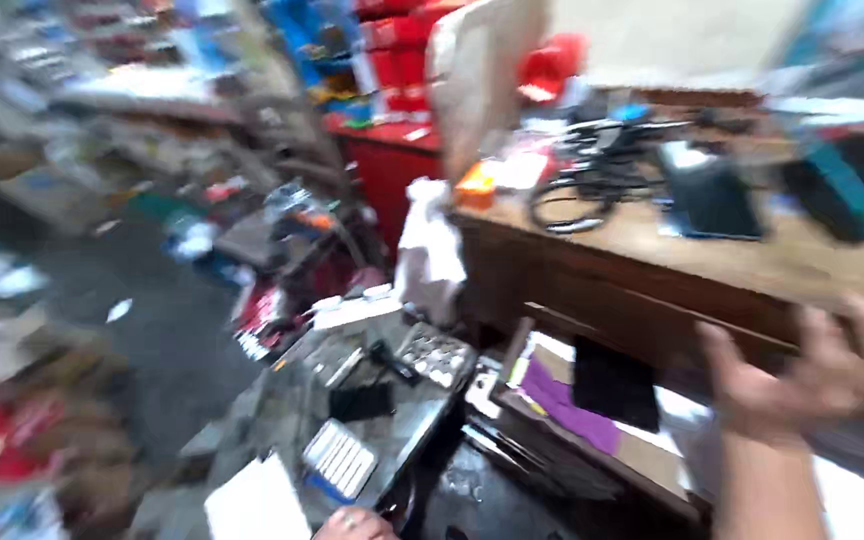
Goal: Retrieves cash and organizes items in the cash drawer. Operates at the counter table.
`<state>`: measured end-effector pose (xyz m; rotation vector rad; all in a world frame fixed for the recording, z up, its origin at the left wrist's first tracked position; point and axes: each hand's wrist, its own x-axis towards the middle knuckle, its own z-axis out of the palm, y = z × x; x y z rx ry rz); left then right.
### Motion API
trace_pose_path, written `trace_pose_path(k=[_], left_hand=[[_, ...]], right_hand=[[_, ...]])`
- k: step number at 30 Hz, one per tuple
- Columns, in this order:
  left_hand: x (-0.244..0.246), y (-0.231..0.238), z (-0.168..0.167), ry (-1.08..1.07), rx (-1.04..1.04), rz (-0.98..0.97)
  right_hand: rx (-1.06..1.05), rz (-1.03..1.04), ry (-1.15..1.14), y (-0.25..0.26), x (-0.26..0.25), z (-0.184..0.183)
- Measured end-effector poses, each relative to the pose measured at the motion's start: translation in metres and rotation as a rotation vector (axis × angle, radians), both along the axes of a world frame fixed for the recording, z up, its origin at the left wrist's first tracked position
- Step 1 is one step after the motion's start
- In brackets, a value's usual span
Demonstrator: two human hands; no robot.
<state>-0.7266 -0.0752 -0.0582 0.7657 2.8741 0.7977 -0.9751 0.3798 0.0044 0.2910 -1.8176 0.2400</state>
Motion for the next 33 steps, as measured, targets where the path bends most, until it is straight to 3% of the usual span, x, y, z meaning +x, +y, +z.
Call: trace_pose_path(k=[3,7,10,13,15,18,19,23,26,29,33], left_hand=[[0.041,-0.022,-0.010,-0.011,0.023,0.179],[0.062,-0.052,-0.011,0.105,-0.037,0.364],[0.068,-0.071,-0.017,0.151,-0.075,0.402],[0.094,-0.092,-0.021,-0.023,-0.035,0.460],[0.121,-0.115,-0.027,-0.259,0.015,0.543],[0.157,-0.180,-0.039,-0.736,-0.033,0.642],[0.171,-0.207,-0.050,-0.802,-0.063,0.669],[0.229,-0.330,-0.127,-0.707,-0.059,0.848],[0.270,-0.400,-0.192,-0.859,-0.161,0.976],[0.318,-0.432,-0.252,-1.139,-0.158,0.973],[0.380,-0.428,-0.305,-1.300,0.173,0.973]], right_hand=[[-0.150,0.178,-0.114,-0.056,0.024,-0.041],[-0.154,0.689,-0.587,-0.221,0.088,-0.099],[0.219,1.046,-1.077,-0.322,0.146,-0.140],[0.725,1.328,-1.275,-0.389,0.189,-0.174],[0.820,1.422,-1.303,-0.417,0.204,-0.191],[0.906,1.338,-1.378,-0.453,0.211,-0.205],[0.906,1.287,-1.411,-0.463,0.213,-0.207],[0.849,0.978,-1.597,-0.507,0.228,-0.211],[0.832,0.771,-1.706,-0.538,0.252,-0.216],[0.881,0.689,-1.792,-0.561,0.277,-0.217],[0.835,0.709,-1.844,-0.569,0.307,-0.217]])
